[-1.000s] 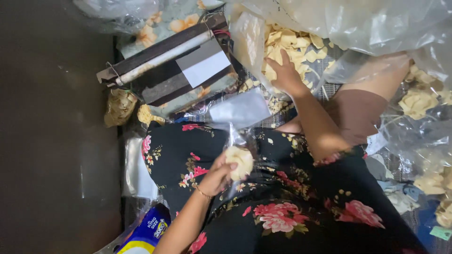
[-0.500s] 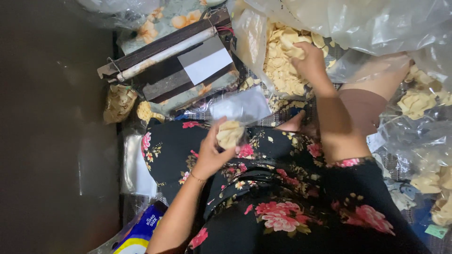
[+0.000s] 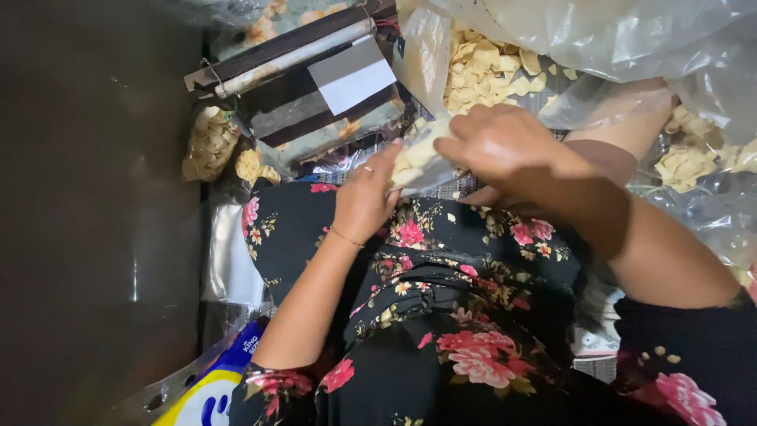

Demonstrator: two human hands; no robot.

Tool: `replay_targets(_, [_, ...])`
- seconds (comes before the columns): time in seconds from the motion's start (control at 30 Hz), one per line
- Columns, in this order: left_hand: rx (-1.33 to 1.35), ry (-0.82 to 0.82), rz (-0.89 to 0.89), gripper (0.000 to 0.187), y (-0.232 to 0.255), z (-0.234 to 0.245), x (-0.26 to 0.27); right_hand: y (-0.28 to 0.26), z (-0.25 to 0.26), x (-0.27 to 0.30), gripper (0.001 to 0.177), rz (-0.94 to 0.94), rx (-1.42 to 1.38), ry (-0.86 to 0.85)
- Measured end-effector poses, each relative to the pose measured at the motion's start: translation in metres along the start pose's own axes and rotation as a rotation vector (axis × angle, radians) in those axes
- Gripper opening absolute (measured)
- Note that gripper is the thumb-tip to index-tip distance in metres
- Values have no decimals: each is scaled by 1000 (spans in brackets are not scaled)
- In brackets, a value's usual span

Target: Packaging individual food items into small plastic bags

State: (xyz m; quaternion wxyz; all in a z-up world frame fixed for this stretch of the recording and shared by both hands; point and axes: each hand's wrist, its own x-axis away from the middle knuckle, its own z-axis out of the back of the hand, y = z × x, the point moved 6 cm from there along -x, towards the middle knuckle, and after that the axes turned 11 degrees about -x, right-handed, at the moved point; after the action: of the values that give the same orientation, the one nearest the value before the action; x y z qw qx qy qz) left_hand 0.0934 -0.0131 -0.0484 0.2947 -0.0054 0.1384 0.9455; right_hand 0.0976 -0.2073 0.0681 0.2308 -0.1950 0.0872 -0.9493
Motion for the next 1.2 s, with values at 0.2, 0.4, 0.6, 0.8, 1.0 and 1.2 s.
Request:
replay_targets(0.2, [157,116,-47,92,6,14,5,-34,60,38,72,-127,-538,-67])
replay_targets(0.4, [283,190,-96,85,10,15,12,-3,57,56,34,343,-909,645])
replay_targets(0.6, [525,194,-184,84,26,30,14,-13,20,47,32,576,-971,973])
replay_targets(0.8, [867,65,-68,86,24,36,20,-7,10,43,24,586,-1151,678])
replay_targets(1.0, [915,-24,-153,82,25,32,18,2,23,55,25,690,-1318,789])
replay_targets(1.2, [968,5,-118,77,22,38,20,-3,27,69,24,594,-1137,718])
